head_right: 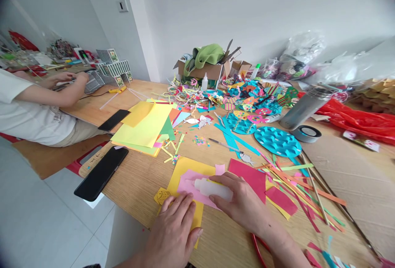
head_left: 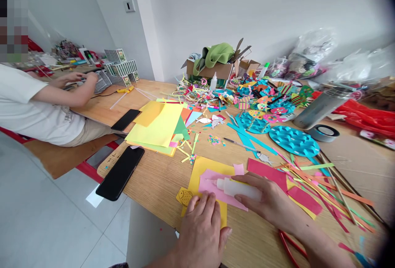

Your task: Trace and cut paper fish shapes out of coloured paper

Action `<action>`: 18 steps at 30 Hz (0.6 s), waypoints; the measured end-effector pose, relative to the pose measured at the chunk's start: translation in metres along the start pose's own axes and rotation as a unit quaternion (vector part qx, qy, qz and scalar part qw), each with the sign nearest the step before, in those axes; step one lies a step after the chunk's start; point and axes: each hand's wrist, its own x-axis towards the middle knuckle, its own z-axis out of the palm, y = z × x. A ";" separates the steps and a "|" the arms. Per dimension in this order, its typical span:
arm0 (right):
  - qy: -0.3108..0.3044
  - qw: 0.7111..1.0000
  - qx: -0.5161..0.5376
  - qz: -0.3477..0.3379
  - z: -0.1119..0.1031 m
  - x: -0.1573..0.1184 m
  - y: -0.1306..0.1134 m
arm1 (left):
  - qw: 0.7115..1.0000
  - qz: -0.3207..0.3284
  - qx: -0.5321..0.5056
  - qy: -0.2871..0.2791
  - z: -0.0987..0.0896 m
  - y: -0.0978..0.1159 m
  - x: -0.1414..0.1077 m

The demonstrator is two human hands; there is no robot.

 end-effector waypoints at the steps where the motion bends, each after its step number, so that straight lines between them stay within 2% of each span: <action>1: 0.000 1.000 0.001 0.001 0.000 0.000 0.000 | 1.000 0.000 0.000 -0.001 0.000 0.000 0.000; 9: -0.005 1.000 0.010 -0.012 0.000 0.000 -0.007 | 1.000 -0.002 -0.006 -0.018 -0.001 0.001 0.000; 15: 0.022 1.000 -0.015 0.004 0.003 0.002 0.000 | 1.000 -0.006 -0.003 -0.022 0.000 0.002 0.000; 18: 0.009 1.000 -0.007 0.001 0.000 0.001 0.000 | 1.000 0.000 0.000 -0.021 0.000 0.002 -0.001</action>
